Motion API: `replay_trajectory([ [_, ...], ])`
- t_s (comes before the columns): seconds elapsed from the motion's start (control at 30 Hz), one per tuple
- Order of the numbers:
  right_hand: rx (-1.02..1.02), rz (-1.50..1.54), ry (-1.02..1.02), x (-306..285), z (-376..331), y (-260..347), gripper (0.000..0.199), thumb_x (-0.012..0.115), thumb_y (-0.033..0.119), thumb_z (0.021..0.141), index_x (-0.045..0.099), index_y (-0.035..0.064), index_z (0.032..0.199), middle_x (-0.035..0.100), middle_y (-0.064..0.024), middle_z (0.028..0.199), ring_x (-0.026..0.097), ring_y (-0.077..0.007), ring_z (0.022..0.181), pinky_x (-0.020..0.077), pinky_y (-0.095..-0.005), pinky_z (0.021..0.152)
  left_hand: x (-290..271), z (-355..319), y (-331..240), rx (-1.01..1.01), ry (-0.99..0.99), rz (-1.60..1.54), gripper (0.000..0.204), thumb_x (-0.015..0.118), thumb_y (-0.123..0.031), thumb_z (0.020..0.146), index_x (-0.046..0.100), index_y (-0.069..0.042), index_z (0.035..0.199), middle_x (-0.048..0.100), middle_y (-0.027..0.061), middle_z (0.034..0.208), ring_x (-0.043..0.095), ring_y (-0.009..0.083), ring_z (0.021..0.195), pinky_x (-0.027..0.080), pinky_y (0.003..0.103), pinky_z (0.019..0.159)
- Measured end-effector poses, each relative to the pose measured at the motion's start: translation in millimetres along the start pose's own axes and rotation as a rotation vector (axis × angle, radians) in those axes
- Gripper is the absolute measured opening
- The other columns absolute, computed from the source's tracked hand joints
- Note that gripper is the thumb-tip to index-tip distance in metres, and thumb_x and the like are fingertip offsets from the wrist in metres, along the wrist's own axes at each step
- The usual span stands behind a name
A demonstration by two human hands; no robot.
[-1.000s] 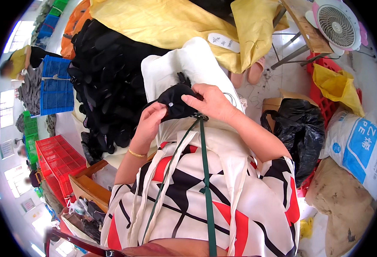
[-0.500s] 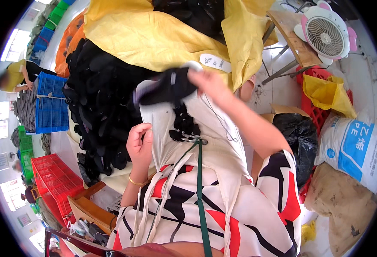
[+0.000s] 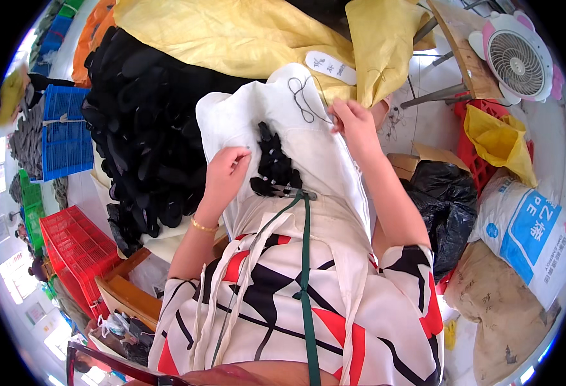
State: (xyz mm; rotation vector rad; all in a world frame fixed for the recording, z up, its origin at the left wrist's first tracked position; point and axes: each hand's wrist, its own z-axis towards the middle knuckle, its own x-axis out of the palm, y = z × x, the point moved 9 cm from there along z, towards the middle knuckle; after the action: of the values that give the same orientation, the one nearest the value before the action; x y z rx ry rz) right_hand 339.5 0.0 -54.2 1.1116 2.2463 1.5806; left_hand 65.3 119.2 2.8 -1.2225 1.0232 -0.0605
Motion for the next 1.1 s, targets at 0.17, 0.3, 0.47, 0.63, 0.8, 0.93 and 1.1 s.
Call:
replay_trajectory([
  [0.17,0.062,0.045,-0.034,-18.1,-27.9,-26.0,0.03,0.062,0.03,0.1,0.067,0.0024,0.089,0.057,0.0029,0.075,0.051,-0.0056,0.067,0.0482,-0.0237,0.06,33.0,51.3,-16.4,0.245,0.052,0.378,0.019,0.07,-0.007,0.081,0.068,-0.006,0.1,0.063,0.0105,0.116,0.061,0.031,0.106,0.052,0.04,0.083],
  [0.3,0.003,-0.118,0.089,6.1,-42.5,-23.4,0.022,0.063,0.025,0.1,0.067,0.0038,0.094,0.062,0.0019,0.083,0.055,-0.0061,0.07,0.0502,-0.0239,0.067,25.7,66.6,-9.3,0.285,0.048,0.379,0.015,0.07,-0.008,0.082,0.066,-0.006,0.096,0.067,0.0105,0.109,0.064,0.0302,0.096,0.053,0.038,0.078],
  [0.47,-0.075,-0.299,0.287,58.8,-49.7,-32.0,0.022,0.064,0.022,0.099,0.065,0.0014,0.109,0.062,0.0023,0.093,0.055,-0.0049,0.084,0.0493,-0.0221,0.076,-11.5,60.3,26.5,-0.138,0.061,-0.273,0.013,0.07,-0.013,0.089,0.063,-0.004,0.092,0.061,0.0013,0.072,0.056,0.0098,0.063,0.046,0.024,0.059],
  [0.63,-0.116,-0.281,0.371,112.1,-55.7,-22.9,0.035,0.072,0.025,0.094,0.064,-0.0014,0.116,0.065,-0.0012,0.094,0.058,-0.0067,0.081,0.0506,-0.0228,0.076,-10.5,17.5,6.7,-0.319,0.115,-0.673,0.011,0.066,-0.014,0.092,0.062,-0.005,0.095,0.06,-0.0028,0.076,0.052,0.0036,0.064,0.043,0.019,0.057],
  [0.8,-0.106,-0.38,0.401,129.5,-74.3,-19.8,0.043,0.067,0.038,0.097,0.067,-0.0028,0.11,0.065,-0.0025,0.087,0.057,-0.0069,0.077,0.0498,-0.0231,0.071,-11.2,-14.8,10.2,-0.229,0.046,-0.712,0.012,0.066,-0.017,0.096,0.062,-0.006,0.1,0.067,0.0007,0.086,0.052,0.0035,0.065,0.044,0.02,0.058],
  [0.93,0.399,-0.116,0.584,116.9,-80.7,-59.2,0.047,0.055,0.046,0.102,0.067,0.0002,0.107,0.065,-0.0023,0.089,0.062,-0.0109,0.078,0.0536,-0.0275,0.072,-39.2,-31.9,-29.4,0.152,-0.198,-0.328,0.015,0.068,-0.01,0.093,0.061,-0.002,0.104,0.069,0.0091,0.105,0.062,0.0113,0.086,0.051,0.026,0.073],
  [1.1,0.201,-0.089,0.485,122.2,-90.1,-48.7,0.025,0.065,0.026,0.098,0.07,0.002,0.101,0.066,-0.0006,0.086,0.061,-0.0083,0.071,0.0524,-0.0243,0.066,-30.5,-55.5,-56.5,0.371,-0.13,-0.117,0.027,0.072,-0.006,0.085,0.061,-0.001,0.109,0.065,0.0131,0.12,0.062,0.0193,0.107,0.049,0.033,0.09],
])
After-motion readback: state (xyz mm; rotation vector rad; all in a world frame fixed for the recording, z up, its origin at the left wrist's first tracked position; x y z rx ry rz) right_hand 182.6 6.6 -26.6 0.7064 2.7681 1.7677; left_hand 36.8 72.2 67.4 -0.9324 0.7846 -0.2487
